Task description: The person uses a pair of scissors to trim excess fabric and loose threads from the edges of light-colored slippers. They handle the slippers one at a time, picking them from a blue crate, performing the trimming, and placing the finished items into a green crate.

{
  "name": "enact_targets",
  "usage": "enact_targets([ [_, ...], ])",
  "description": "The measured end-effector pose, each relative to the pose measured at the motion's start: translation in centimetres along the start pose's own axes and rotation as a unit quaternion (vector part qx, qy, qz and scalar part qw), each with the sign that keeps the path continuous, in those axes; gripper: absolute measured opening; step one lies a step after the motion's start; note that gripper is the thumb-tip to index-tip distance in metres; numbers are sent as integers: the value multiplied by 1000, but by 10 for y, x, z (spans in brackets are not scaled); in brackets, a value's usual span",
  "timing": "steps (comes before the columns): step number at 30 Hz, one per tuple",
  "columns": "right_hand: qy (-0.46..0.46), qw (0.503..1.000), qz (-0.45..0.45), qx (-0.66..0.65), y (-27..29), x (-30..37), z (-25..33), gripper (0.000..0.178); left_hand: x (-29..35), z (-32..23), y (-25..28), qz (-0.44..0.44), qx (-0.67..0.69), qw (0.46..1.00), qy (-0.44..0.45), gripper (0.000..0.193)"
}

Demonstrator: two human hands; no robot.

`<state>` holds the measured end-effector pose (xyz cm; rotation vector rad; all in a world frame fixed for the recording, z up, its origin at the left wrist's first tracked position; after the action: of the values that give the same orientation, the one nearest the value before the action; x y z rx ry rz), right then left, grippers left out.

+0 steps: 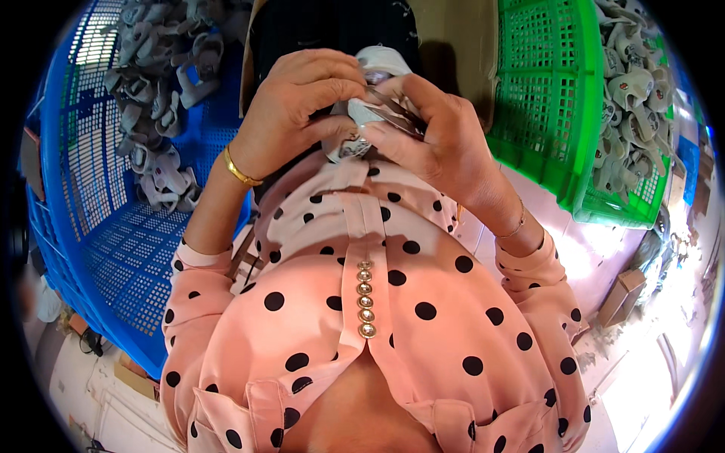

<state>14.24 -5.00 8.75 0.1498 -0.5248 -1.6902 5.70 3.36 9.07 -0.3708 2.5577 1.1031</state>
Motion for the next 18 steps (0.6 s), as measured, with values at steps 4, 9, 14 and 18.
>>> enact_targets([
  [4,112,991,-45,62,16,-14,28,19,-5,-3,21,-50,-56,996,55,20],
  [9,3,991,5,-130,3,-32,0,19,27,19,5,-133,299,909,259,23],
  [14,-50,990,31,-130,-23,-32,-22,22,66,28,-33,-135,460,785,391,19],
  [18,34,997,5,63,-12,-29,-16,26,83,34,-44,-167,458,765,420,17],
])
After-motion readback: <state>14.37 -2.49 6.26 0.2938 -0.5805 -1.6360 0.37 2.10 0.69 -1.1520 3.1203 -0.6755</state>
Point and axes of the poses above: each hand's wrist, its own x-axis away from the middle knuckle, its own y-axis out of the back of the hand, z = x × y, the point moved 10 cm from there along -x, towards the middle knuckle, and after that the axes turned 6 degrees about z, right-handed, at the moved point
